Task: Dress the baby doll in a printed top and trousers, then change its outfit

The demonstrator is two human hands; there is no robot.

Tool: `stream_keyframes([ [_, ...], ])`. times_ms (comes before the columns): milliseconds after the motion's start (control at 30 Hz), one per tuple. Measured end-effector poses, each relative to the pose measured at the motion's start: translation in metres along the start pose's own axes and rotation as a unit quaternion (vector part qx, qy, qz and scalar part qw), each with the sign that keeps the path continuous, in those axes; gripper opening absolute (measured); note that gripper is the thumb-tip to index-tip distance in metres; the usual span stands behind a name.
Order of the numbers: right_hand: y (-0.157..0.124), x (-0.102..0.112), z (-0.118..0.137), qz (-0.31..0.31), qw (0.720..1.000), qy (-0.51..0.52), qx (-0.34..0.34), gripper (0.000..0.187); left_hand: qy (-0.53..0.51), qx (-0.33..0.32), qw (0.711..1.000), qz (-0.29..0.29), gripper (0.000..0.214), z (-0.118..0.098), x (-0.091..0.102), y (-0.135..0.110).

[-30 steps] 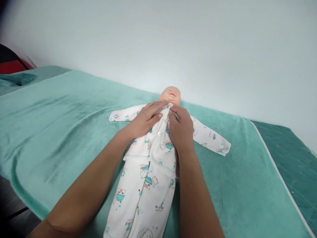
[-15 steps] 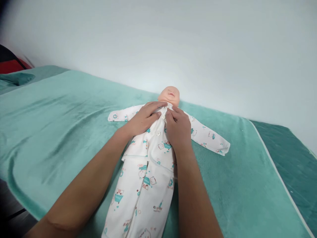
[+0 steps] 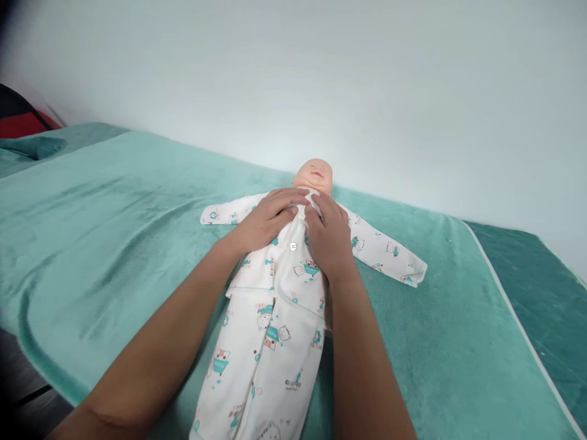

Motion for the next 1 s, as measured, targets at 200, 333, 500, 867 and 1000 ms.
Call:
stream_keyframes([
  [200, -0.005, 0.004, 0.002, -0.008, 0.997, 0.059, -0.05, 0.041, -0.038, 0.002, 0.999, -0.011, 0.031, -0.001, 0.002, -0.002],
  [333, -0.005, 0.002, 0.008, 0.035, 0.998, 0.045, 0.016, 0.042, -0.094, 0.019, 0.994, -0.046, 0.026, 0.003, 0.003, -0.004],
  [500, -0.006, 0.0, 0.015, 0.082, 0.995, -0.029, 0.045, 0.05, -0.081, 0.077, 0.987, -0.113, 0.025, 0.015, 0.004, -0.006],
  [867, -0.02, -0.013, 0.042, 0.108, 0.964, -0.175, 0.17, 0.045, 0.243, 0.247, 0.937, -0.035, 0.052, 0.074, 0.019, -0.019],
  [1000, -0.03, -0.023, 0.057, 0.104, 0.949, -0.214, 0.207, 0.041, 0.289, 0.312, 0.905, -0.027, 0.053, 0.089, 0.029, -0.025],
])
Point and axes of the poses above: each hand's wrist, its own y-axis towards the middle knuckle, its own x-axis out of the back of the hand, z = x × y, the point moved 4 cm from there along y, towards the middle knuckle
